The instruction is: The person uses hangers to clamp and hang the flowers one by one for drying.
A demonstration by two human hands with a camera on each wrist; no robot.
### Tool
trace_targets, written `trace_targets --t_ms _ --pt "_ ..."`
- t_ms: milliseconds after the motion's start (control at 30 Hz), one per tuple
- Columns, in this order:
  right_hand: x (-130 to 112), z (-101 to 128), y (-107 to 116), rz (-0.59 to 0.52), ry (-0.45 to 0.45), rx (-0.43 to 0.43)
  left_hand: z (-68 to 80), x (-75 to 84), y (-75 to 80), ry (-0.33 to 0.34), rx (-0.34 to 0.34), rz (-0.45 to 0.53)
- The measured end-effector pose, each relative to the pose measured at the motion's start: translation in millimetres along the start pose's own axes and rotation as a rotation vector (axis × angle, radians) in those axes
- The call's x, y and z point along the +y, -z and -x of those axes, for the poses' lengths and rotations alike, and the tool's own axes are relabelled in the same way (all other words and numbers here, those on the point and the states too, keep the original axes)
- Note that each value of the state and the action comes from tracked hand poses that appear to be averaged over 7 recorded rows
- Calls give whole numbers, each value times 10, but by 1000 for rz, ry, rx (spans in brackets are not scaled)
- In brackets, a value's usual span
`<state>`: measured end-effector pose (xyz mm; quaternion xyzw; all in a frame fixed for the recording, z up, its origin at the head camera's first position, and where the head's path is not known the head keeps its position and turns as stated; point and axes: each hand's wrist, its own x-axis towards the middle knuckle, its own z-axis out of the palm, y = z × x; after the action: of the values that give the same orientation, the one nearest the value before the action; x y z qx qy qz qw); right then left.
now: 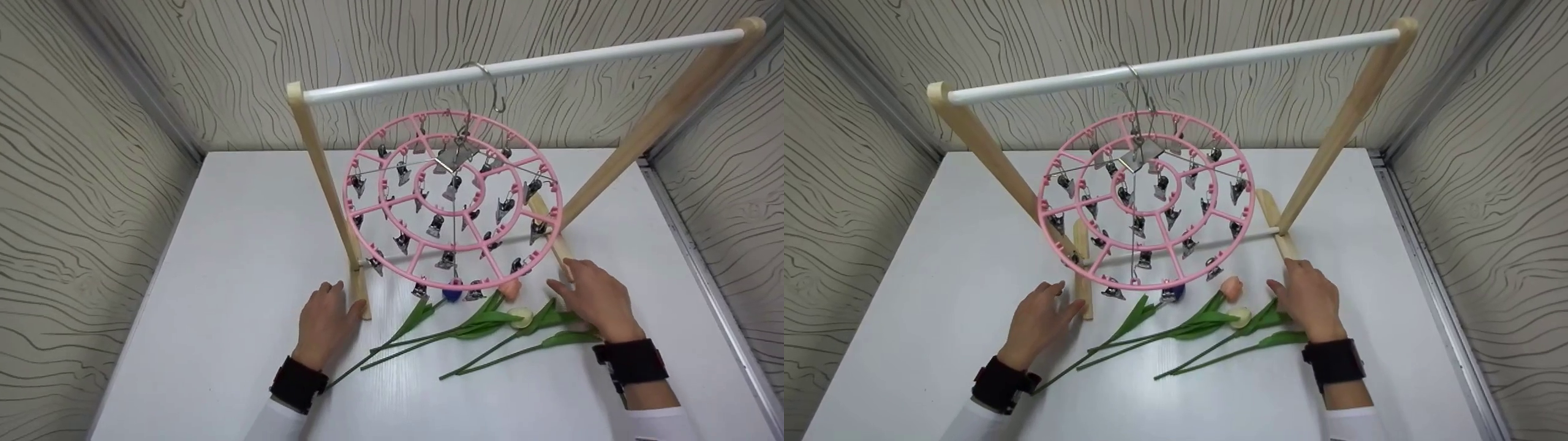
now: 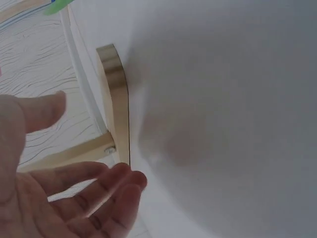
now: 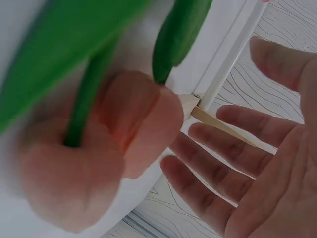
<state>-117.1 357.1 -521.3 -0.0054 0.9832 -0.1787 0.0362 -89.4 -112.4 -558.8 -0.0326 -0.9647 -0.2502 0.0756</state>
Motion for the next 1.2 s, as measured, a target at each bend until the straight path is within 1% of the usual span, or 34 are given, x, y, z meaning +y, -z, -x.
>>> trace_targets --t_ms 133,200,300,500,667,867,1000,1200 --pt "43 -118 34 -11 -32 -51 -44 36 -54 45 -23 65" --pt "62 -168 42 -19 -51 -84 -70 55 -72 79 -25 83" --pt "82 -234 46 -29 -66 -120 -99 79 -89 107 -23 96" --pt "159 -358 35 -44 -71 -106 -104 154 -127 122 -57 83" --pt "166 -381 38 -45 -88 -124 -106 190 -121 144 -93 85" --pt "160 -353 34 -61 -97 -126 -112 185 -120 171 -100 119" --pt "160 -354 14 -45 -103 -124 -117 190 -112 191 -102 137" --pt "171 -320 5 -49 -104 -109 -126 191 -108 176 -101 111"
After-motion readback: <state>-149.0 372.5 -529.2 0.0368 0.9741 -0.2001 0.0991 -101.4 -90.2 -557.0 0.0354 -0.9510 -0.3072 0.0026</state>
